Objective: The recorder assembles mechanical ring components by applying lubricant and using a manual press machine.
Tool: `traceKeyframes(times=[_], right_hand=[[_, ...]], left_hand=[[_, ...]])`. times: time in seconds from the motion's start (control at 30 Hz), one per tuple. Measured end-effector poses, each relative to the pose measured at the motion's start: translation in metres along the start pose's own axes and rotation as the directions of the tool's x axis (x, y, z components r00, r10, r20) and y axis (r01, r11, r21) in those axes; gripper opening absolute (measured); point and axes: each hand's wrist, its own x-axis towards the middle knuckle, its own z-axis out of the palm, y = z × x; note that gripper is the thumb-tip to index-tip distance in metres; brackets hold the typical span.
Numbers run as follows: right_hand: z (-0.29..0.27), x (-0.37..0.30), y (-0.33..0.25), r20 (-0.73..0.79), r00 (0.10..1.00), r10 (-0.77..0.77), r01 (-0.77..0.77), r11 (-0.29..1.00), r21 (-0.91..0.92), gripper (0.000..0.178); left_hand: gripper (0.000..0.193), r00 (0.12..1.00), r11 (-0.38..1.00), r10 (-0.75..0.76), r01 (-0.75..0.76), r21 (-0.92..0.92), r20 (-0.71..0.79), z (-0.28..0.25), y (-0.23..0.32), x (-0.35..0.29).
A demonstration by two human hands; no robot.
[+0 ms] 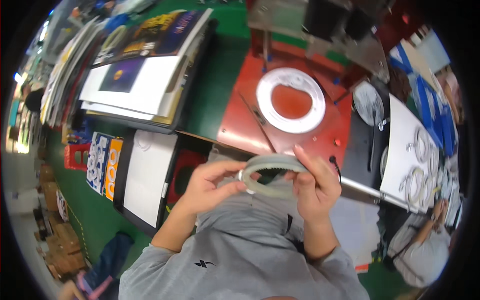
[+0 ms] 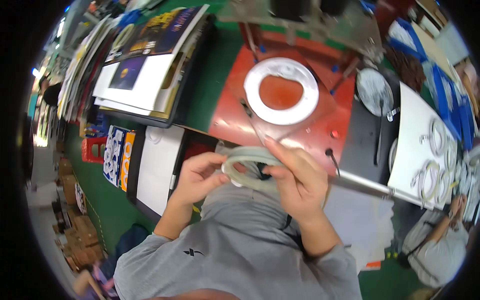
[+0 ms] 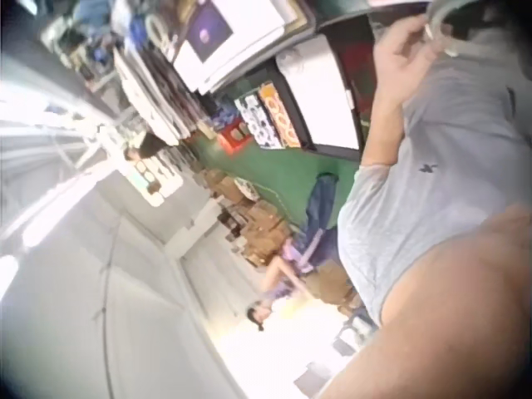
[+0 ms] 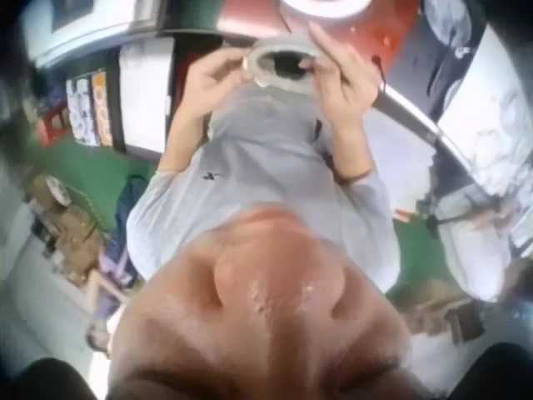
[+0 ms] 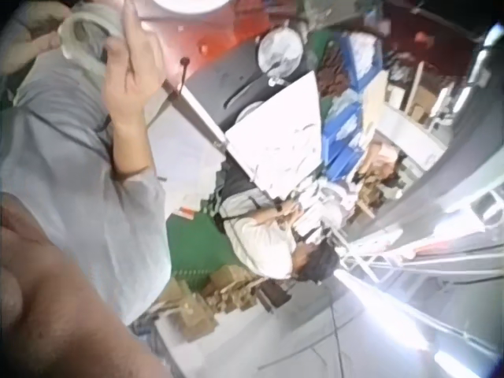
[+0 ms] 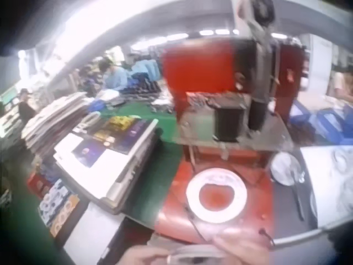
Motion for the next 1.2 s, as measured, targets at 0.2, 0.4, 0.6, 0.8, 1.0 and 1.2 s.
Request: traceKeyframes(times=[0.2,0.4,0.6,0.8,1.0,1.2], right_hand=[[-0.021,0.001,0.001,-0.005,0.998,0.059,-0.058,0.993,0.105,0.051],[-0.096,0.019,0.008,-0.521,0.852,-0.052,-0.219,0.868,-0.446,0.022],[-0.145,0.008,0.054,-0.322,0.944,-0.067,-0.302,0.209,-0.93,0.038],[-0.148,0.013,0.068,-0.47,0.882,0.02,-0.468,0.135,-0.873,0.02],[-0.162,0.027,0.062,-0.509,0.857,-0.077,-0.484,0.215,-0.848,0.017],[-0.176,0.059,0.074,-0.452,0.875,-0.173,-0.389,0.305,-0.869,0.016]], left_hand=[[0.038,0.995,0.997,-0.067,0.07,0.03,-0.076,0.013,-0.007,0.011],[0.037,0.994,0.995,0.005,0.006,0.103,-0.107,0.013,-0.011,0.019],[0.033,0.988,0.976,-0.027,0.058,0.208,-0.149,0.013,-0.012,0.025],[0.032,0.992,0.983,0.002,0.02,0.182,-0.123,0.012,-0.016,0.034],[0.03,0.996,0.982,-0.006,0.021,0.186,-0.085,0.01,-0.015,0.036],[0.031,0.997,0.988,-0.007,0.019,0.156,-0.079,0.008,-0.017,0.035]])
